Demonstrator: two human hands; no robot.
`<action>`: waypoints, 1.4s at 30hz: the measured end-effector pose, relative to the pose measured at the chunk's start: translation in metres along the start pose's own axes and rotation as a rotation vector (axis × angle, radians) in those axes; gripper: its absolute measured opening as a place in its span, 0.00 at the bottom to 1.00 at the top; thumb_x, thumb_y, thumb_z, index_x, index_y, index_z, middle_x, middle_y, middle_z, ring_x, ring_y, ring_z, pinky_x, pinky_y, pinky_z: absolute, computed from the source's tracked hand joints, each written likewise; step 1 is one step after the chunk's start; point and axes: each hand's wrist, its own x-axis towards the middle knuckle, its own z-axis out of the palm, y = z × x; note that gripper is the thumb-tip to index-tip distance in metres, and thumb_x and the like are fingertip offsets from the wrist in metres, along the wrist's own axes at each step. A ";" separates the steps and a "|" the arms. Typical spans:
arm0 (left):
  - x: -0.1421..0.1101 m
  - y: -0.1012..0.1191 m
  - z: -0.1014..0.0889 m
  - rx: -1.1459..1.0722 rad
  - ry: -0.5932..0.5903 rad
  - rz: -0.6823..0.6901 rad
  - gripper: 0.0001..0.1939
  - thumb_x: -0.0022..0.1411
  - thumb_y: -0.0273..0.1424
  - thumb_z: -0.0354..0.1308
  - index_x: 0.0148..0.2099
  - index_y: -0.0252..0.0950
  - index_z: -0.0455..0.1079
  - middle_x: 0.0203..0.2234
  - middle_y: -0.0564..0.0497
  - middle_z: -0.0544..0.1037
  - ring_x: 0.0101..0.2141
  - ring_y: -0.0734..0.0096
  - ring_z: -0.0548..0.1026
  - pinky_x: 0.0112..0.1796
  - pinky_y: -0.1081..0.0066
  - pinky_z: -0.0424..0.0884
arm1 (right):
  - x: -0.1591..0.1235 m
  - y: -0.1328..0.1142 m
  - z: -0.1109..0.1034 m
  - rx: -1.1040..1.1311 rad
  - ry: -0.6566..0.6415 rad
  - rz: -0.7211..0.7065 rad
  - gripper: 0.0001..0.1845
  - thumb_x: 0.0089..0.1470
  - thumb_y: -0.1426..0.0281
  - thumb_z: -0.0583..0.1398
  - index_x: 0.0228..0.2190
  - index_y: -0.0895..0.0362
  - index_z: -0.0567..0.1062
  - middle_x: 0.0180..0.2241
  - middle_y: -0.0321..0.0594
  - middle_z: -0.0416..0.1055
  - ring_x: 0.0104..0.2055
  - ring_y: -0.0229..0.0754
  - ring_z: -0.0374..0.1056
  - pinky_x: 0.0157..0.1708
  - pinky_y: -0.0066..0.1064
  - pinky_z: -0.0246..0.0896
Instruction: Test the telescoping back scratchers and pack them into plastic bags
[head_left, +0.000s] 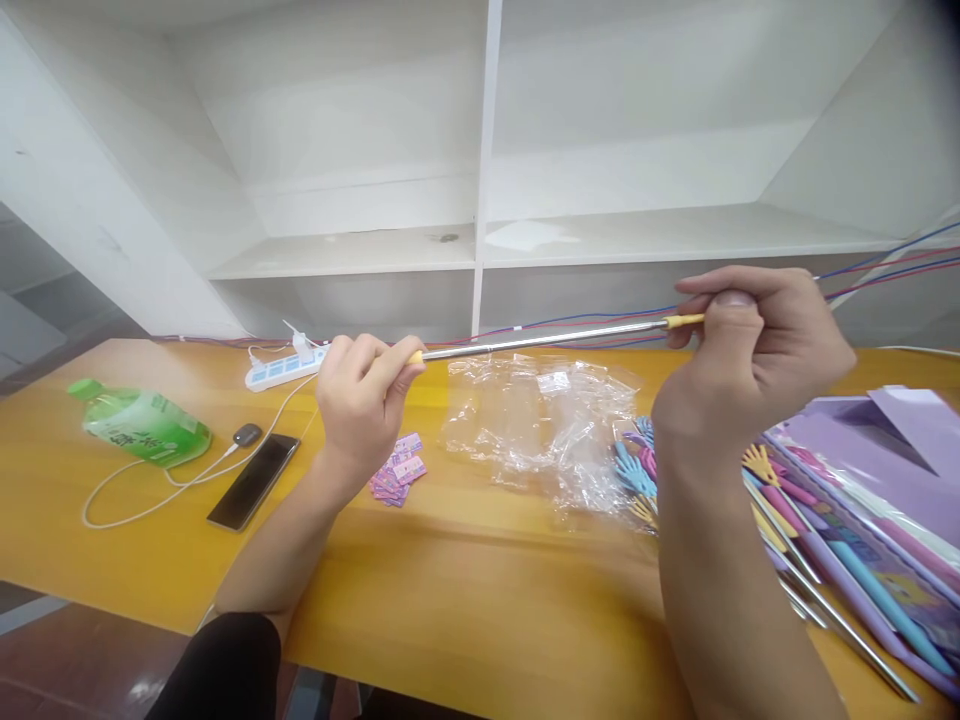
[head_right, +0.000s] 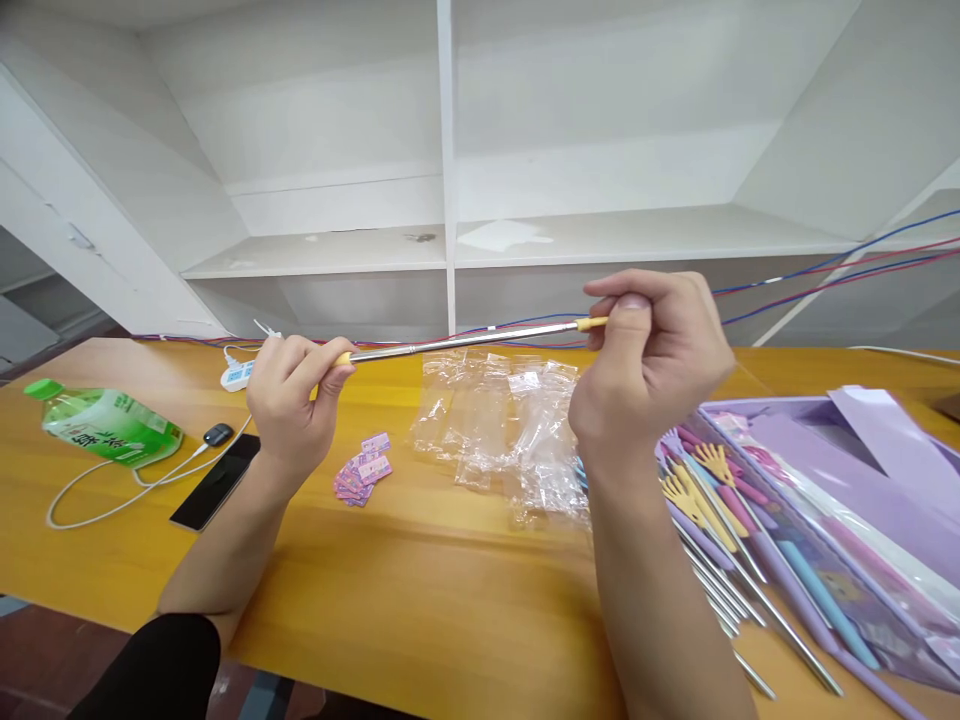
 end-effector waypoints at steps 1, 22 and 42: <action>-0.001 0.002 0.000 0.002 0.008 0.001 0.08 0.76 0.34 0.59 0.50 0.42 0.78 0.28 0.51 0.71 0.31 0.67 0.60 0.35 0.64 0.57 | -0.002 -0.002 0.001 -0.001 0.005 0.006 0.15 0.60 0.75 0.56 0.34 0.62 0.84 0.29 0.40 0.71 0.28 0.36 0.68 0.23 0.32 0.64; -0.007 0.012 0.008 0.028 -0.091 -0.027 0.04 0.73 0.34 0.63 0.44 0.41 0.74 0.28 0.52 0.73 0.33 0.64 0.61 0.37 0.63 0.59 | -0.064 -0.044 0.026 0.001 -0.459 -0.120 0.13 0.69 0.75 0.55 0.41 0.54 0.80 0.37 0.41 0.78 0.38 0.41 0.73 0.38 0.35 0.70; -0.013 -0.020 0.023 0.316 -0.088 -0.044 0.17 0.53 0.11 0.50 0.24 0.39 0.55 0.20 0.51 0.63 0.27 0.64 0.56 0.30 0.61 0.46 | -0.071 -0.037 0.025 -0.429 -1.045 -0.403 0.13 0.75 0.67 0.56 0.35 0.55 0.74 0.32 0.40 0.74 0.33 0.41 0.64 0.32 0.35 0.45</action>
